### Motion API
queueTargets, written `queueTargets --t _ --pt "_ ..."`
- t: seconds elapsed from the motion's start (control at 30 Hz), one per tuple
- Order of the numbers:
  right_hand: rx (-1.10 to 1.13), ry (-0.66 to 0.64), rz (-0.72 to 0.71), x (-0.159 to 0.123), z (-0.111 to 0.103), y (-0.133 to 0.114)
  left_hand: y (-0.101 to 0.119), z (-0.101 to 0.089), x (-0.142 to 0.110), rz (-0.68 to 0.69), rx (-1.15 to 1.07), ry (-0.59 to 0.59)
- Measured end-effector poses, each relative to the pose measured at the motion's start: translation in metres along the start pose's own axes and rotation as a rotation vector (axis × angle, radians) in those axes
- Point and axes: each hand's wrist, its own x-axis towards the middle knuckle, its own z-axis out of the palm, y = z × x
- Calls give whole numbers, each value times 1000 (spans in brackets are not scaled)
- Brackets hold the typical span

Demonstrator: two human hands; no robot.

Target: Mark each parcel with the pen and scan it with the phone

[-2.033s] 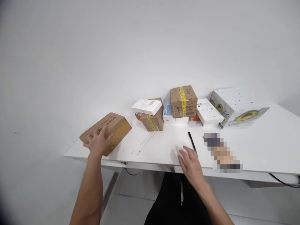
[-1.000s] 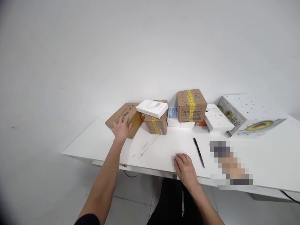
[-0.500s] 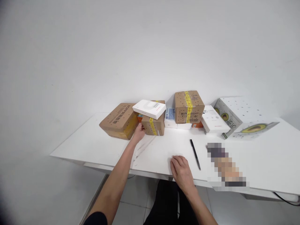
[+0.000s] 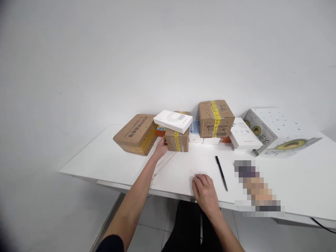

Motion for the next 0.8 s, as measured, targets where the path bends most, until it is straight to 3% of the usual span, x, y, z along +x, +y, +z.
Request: queueTargets --t 0.23,0.43,0.57,0.8 --pt "-17 5 -17 0 1 0 4 -20 7 57 272 -67" --pt "-4 13 -16 1 -1 -1 12 -24 34 17 644 144" --pt "6 18 -28 1 -1 0 12 -16 48 -48 802 209" --pt "-1 49 -22 1 0 0 8 -7 28 -105 896 273"
